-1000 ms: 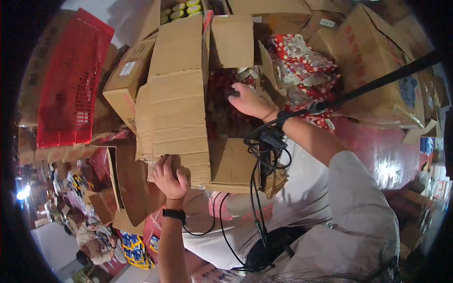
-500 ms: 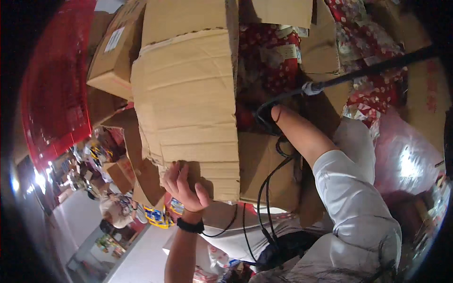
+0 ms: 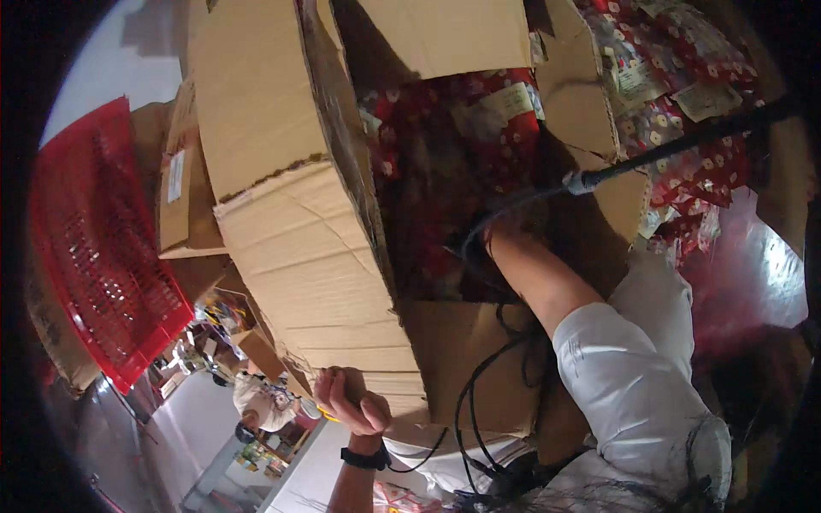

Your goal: Sorting and unboxing small packaged goods from large cardboard boxes in a storage area.

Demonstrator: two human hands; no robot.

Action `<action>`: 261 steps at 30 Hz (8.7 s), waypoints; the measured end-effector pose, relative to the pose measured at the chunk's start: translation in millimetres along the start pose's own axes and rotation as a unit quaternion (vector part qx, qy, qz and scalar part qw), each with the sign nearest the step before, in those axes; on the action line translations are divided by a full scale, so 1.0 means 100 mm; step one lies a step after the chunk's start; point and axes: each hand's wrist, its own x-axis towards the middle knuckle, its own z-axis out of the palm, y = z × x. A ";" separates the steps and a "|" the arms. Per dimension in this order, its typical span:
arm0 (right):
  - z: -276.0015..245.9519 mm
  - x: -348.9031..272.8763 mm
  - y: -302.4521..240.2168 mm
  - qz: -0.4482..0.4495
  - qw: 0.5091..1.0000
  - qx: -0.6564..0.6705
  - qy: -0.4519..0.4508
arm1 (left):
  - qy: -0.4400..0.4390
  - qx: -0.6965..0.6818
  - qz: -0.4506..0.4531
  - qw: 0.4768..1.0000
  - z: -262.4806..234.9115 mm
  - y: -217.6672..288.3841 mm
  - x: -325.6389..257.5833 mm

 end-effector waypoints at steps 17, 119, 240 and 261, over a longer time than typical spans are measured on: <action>0.30 -0.39 -0.48 -0.073 0.994 0.056 -0.065 | -0.026 0.005 0.016 1.000 -0.07 0.03 0.05; -2.32 -1.36 -1.85 0.081 0.907 -0.070 0.408 | -0.287 -0.441 -0.254 0.812 3.61 0.93 2.00; -2.48 -1.37 -2.02 0.106 0.858 0.161 0.477 | -0.033 -0.356 -0.213 0.909 2.65 0.58 2.87; -2.48 -1.37 -2.08 0.089 0.862 0.123 0.484 | -0.186 -0.624 -0.250 0.716 3.09 0.11 3.35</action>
